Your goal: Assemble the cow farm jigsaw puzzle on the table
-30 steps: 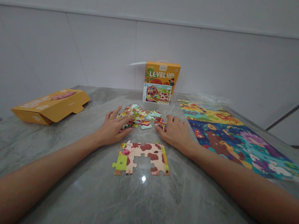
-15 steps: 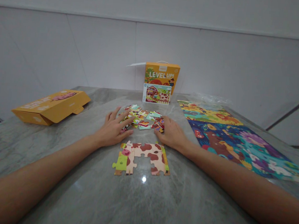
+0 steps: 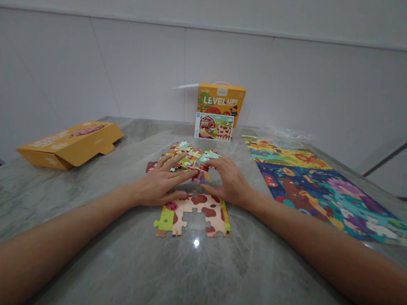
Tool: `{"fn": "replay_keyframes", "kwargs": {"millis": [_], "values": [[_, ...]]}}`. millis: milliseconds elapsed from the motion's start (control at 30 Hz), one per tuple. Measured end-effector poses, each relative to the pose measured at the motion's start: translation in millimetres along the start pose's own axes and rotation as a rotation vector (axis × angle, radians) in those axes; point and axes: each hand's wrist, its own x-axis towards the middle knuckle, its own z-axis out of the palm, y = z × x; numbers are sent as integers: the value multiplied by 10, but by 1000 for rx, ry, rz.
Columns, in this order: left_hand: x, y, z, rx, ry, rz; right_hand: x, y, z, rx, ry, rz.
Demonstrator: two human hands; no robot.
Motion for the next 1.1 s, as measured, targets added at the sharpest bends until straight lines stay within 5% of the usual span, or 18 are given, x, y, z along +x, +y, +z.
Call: {"fn": "replay_keyframes", "kwargs": {"millis": [200, 300, 533, 833, 1100], "values": [[-2, -87, 53, 81, 63, -259, -34, 226, 61, -294, -118, 618], [-5, -116, 76, 118, 27, -380, -31, 289, 37, -299, -226, 761], [6, -97, 112, 211, -52, -532, 8, 258, -6, -249, -218, 725], [-13, -101, 104, 198, 20, -413, -2, 262, 27, -135, -147, 610], [-28, -143, 111, 159, -13, -423, 1, 251, 28, -240, -272, 655]]}}
